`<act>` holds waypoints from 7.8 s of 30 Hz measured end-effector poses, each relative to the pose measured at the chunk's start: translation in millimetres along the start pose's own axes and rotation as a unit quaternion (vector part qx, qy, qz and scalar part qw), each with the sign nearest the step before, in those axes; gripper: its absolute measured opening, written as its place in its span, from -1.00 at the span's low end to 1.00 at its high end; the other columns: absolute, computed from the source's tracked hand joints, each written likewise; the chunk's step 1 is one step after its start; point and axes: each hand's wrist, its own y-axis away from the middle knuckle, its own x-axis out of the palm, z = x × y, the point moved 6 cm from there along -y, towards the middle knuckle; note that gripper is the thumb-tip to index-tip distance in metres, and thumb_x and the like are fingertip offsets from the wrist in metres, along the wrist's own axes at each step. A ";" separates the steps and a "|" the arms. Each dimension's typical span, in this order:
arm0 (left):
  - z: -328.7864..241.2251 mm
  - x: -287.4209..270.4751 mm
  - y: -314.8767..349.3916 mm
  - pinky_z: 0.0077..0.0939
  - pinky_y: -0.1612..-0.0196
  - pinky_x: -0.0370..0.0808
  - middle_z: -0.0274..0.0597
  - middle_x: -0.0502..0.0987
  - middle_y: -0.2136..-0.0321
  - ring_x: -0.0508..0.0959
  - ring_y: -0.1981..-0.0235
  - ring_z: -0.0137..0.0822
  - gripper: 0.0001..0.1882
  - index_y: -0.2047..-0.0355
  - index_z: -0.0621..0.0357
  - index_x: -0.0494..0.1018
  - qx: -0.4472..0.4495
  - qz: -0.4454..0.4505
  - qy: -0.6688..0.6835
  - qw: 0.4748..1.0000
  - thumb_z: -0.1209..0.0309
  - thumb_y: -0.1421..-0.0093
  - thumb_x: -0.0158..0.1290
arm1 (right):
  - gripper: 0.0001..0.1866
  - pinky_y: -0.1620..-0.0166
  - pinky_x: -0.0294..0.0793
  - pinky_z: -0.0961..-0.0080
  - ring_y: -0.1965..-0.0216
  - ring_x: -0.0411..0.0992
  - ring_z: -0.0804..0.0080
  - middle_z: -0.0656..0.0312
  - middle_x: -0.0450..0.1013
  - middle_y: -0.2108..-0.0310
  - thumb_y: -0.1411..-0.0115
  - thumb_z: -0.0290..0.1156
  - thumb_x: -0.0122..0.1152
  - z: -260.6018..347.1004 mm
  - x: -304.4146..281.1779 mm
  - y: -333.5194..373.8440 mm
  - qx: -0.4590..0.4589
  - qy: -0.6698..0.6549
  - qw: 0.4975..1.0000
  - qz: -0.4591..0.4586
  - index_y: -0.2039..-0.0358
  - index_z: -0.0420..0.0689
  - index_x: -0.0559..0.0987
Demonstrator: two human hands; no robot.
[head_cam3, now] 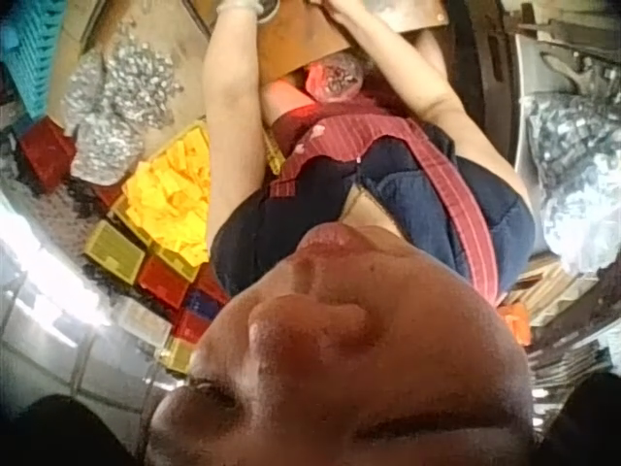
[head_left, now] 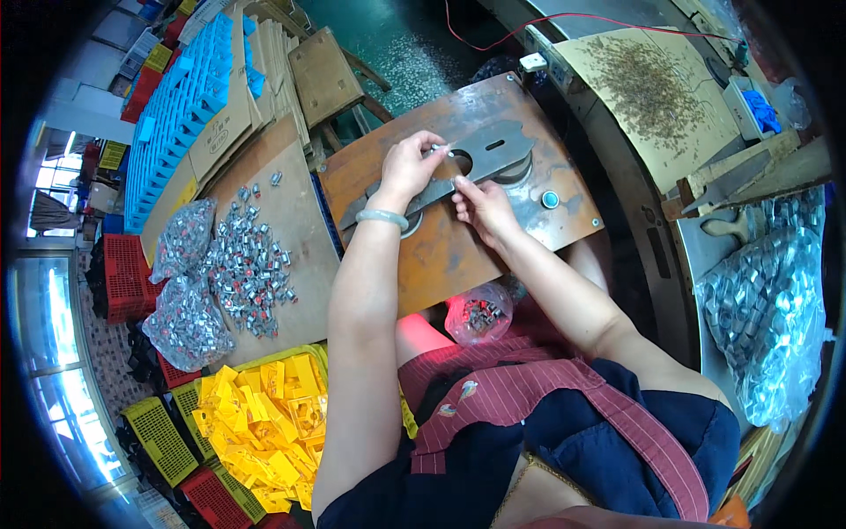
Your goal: Assembling small metal components by hand and using a mechanical press machine in a workshop environment.
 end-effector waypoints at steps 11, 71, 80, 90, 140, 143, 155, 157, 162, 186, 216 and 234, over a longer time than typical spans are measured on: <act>-18.9 7.3 10.4 -0.03 -0.19 0.09 -0.06 0.35 0.05 0.33 -0.06 -0.05 -0.67 0.24 0.16 0.54 0.094 -0.039 -0.223 0.970 0.15 -0.24 0.01 | -0.73 0.66 0.17 0.70 0.71 0.21 0.65 0.37 0.36 0.65 -0.25 -0.24 0.23 0.3 8.8 0.4 0.082 -0.058 0.995 0.020 0.52 -0.07 0.43; 5.4 9.7 -15.1 -0.22 0.06 0.44 -0.17 0.63 0.25 0.56 0.14 -0.12 -0.22 -0.34 -0.02 0.07 -0.048 0.107 0.083 0.990 0.16 -0.18 0.14 | -0.79 0.42 0.45 0.66 0.48 0.41 0.61 0.30 0.45 0.42 -0.23 -0.30 0.25 15.6 0.0 7.1 0.002 -0.039 0.999 0.026 0.31 -0.15 0.44; -31.2 1.9 4.5 0.23 -0.23 -0.09 -0.06 0.33 0.02 0.16 -0.15 -0.02 -0.65 0.41 0.20 0.60 0.136 -0.097 -0.257 0.952 0.14 -0.18 0.07 | -0.79 0.61 0.23 0.72 0.65 0.25 0.67 0.38 0.40 0.54 -0.25 -0.24 0.22 1.9 3.4 0.2 0.061 -0.020 0.994 0.086 0.34 -0.09 0.46; -21.0 -28.5 209.7 0.10 -0.09 0.16 -0.02 0.31 0.02 0.29 -0.07 0.01 -0.50 -0.01 0.14 0.39 0.067 -0.085 -0.140 0.984 0.24 -0.07 0.11 | -0.69 0.30 0.50 0.45 0.30 0.52 0.33 0.16 0.51 0.34 -0.01 -0.55 0.12 -60.8 -15.9 133.2 0.167 0.356 0.815 0.426 0.17 -0.09 0.48; 87.9 -185.2 264.8 -0.47 0.18 0.40 -0.16 0.42 0.33 0.43 0.27 -0.30 -0.79 0.21 0.20 0.55 -0.102 -0.285 -0.056 0.951 0.33 -0.25 0.10 | -0.47 0.01 0.44 0.23 0.04 0.38 0.05 0.02 0.38 0.13 0.09 -0.32 0.35 -113.5 231.2 77.4 -0.309 0.631 0.629 0.333 0.05 -0.18 0.50; 50.6 -168.1 210.3 -0.46 0.22 0.42 -0.13 0.42 0.34 0.44 0.31 -0.25 -0.74 0.19 0.18 0.55 -0.022 -0.243 -0.123 0.962 0.34 -0.14 0.21 | -0.47 0.10 0.49 0.28 0.12 0.42 0.11 0.04 0.41 0.20 0.09 -0.29 0.38 -109.4 207.7 61.9 -0.317 0.654 0.619 0.297 0.08 -0.21 0.51; -18.4 -7.5 -5.8 -0.24 0.16 0.48 -0.15 0.52 0.40 0.51 0.28 -0.10 -0.27 -0.12 0.11 0.34 0.103 -0.058 -0.026 0.993 0.41 0.11 0.35 | -0.81 0.45 0.48 0.71 0.54 0.39 0.65 0.34 0.46 0.48 -0.20 -0.36 0.29 2.8 -1.1 1.0 0.027 -0.093 0.994 0.045 0.28 -0.15 0.48; -6.7 0.1 -14.5 -0.24 0.14 0.48 -0.16 0.56 0.40 0.54 0.29 -0.09 -0.26 -0.14 0.10 0.34 0.047 -0.027 0.003 0.999 0.38 0.09 0.35 | -0.78 0.46 0.47 0.70 0.56 0.38 0.63 0.32 0.44 0.49 -0.17 -0.34 0.33 6.2 0.0 -2.7 0.006 -0.069 0.998 0.008 0.34 -0.15 0.46; -0.6 10.8 -15.5 -0.24 0.04 0.43 -0.07 0.55 0.25 0.52 0.17 -0.07 -0.51 0.01 0.14 0.47 -0.003 0.043 -0.040 0.998 0.19 -0.09 0.24 | -0.72 0.56 0.41 0.69 0.60 0.36 0.64 0.32 0.43 0.51 -0.18 -0.21 0.31 24.8 2.9 7.4 0.031 0.050 0.998 0.013 0.36 -0.14 0.46; 121.3 -179.2 314.1 -0.16 0.19 0.45 -0.03 0.43 0.28 0.48 0.23 -0.01 -0.78 0.22 0.06 0.46 -0.288 -0.221 -0.354 0.862 0.31 -0.14 0.13 | -0.67 0.19 0.47 0.12 0.20 0.44 -0.02 -0.01 0.44 0.25 -0.06 -0.44 0.09 -79.5 189.8 137.5 -0.339 0.586 0.615 0.404 0.10 -0.07 0.49; -1.0 -5.4 4.4 -0.38 0.19 0.53 -0.11 0.62 0.34 0.62 0.31 -0.21 -0.71 0.22 0.01 0.62 0.044 -0.068 -0.060 0.995 0.24 -0.04 0.29 | -0.81 0.40 0.51 0.70 0.48 0.45 0.62 0.33 0.48 0.43 -0.18 -0.38 0.31 -1.8 -0.6 1.9 0.044 -0.113 0.992 0.047 0.31 -0.12 0.46; -64.9 15.7 139.1 0.07 -0.19 0.04 -0.01 0.28 0.04 0.23 -0.11 0.01 -0.44 -0.02 0.14 0.36 0.184 -0.068 -0.130 0.972 0.15 -0.05 0.18 | -0.83 0.55 0.35 0.71 0.62 0.36 0.65 0.34 0.40 0.54 -0.17 -0.56 0.08 -24.9 -12.2 114.0 0.231 -0.078 0.954 0.172 0.22 -0.10 0.44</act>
